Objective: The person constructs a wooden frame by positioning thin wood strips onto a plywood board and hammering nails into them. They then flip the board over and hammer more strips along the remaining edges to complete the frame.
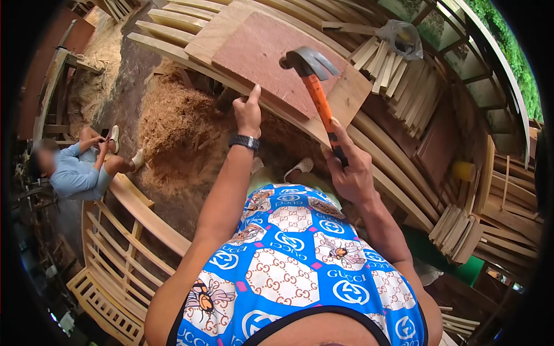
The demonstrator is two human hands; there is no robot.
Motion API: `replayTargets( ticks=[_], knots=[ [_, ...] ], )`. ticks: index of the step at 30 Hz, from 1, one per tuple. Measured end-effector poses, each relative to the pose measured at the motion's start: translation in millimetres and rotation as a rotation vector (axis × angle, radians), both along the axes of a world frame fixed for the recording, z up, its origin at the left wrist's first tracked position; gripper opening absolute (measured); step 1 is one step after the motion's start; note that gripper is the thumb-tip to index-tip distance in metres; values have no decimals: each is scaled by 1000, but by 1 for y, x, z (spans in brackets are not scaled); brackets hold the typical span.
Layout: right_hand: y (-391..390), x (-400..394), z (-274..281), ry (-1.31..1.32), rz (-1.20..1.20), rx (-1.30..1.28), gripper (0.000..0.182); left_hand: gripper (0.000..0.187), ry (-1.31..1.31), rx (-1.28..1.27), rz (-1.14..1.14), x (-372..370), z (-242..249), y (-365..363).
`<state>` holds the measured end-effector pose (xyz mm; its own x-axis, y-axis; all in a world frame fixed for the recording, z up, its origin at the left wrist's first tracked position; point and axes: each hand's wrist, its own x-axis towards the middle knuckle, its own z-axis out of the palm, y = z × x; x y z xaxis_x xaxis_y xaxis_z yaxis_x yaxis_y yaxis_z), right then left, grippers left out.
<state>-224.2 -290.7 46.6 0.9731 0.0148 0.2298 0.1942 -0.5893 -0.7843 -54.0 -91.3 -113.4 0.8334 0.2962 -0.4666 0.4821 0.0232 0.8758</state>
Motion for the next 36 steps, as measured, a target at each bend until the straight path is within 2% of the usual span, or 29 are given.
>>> replayTargets(
  ticks=[1, 2, 3, 4, 6, 7, 9, 10, 12, 13, 15, 16, 18, 19, 20, 21, 22, 24, 26, 27, 29, 30, 33, 34, 35, 36],
  knots=[
    [4, 0, -2, 5, 0, 3, 67, 83, 105, -138, 42, 5, 4, 1],
    [8, -1, -4, -18, -6, 34, 66, 100, 121, -236, -73, 8, 8, 4],
    [10, -1, -7, -42, -12, 64, 66, 100, 122, -235, -71, 10, 0, 1],
    [9, 0, -14, -41, -8, 63, 66, 95, 126, -262, -96, 14, -12, -4],
    [9, 3, -23, 194, 35, -70, 67, 90, 127, -293, -115, 15, -9, -5],
    [7, 2, -22, 195, 35, -70, 67, 82, 104, -277, -130, 12, -8, 1],
    [6, 6, -9, 491, 17, -73, 66, 75, 86, -259, -140, 10, -3, 3],
    [7, 4, -7, 497, 20, -71, 66, 68, 27, -179, -120, 9, -2, 2],
    [6, -1, -5, 114, 44, -8, 63, 63, -32, -101, -95, 8, 6, -1],
    [7, -1, -6, 121, 47, -9, 63, 61, -38, -73, -101, 6, 8, -1],
    [12, -1, -5, -92, 6, 42, 62, 59, -43, -46, -109, 7, 13, 0],
    [9, 0, -16, -90, 6, 42, 62, 60, -34, -37, -120, 8, 13, 1],
    [1, 2, -40, 148, 47, -41, 64, 60, -22, -30, -134, 7, 18, 2],
    [-4, 2, -40, 146, 46, -43, 64, 59, -2, -145, -121, 5, 23, 0],
    [-6, 7, -32, 267, 51, -69, 65, 59, 13, -261, -107, 6, 28, -1],
    [-8, 13, -26, 389, 60, -95, 66, 59, 7, -263, -101, 8, 30, -1],
    [-5, 10, -22, 393, 58, -93, 66, 56, -22, -175, -114, 5, 31, 0],
    [-1, 12, -16, 70, 73, -73, 65, 53, -60, -94, -118, 13, 19, 0],
    [-4, -7, -29, 25, 62, -15, 65, 53, -105, 98, -145, 6, -8, -1],
    [-4, -10, -39, -22, 43, 46, 66, 53, -104, 97, -142, 4, 3, -2],
    [-10, -5, -50, 77, 65, -13, 66, 63, 17, -217, -74, 1, 23, -8],
    [-13, 0, -51, 174, 87, -70, 67, 63, 11, -220, -73, 2, 17, -9],
    [-12, 1, -30, 226, 63, -104, 68, 58, -64, -114, -79, 3, -3, -4],
    [-7, 2, -24, 27, 66, -67, 66, 65, -61, -2, -124, 9, -1, -3],
    [-6, 1, -26, 30, 71, -70, 66, 73, -43, 109, -167, 7, -3, -1],
    [-5, -4, -32, -15, 56, -45, 66, 73, -37, 106, -169, 4, -4, 0]
  ],
)
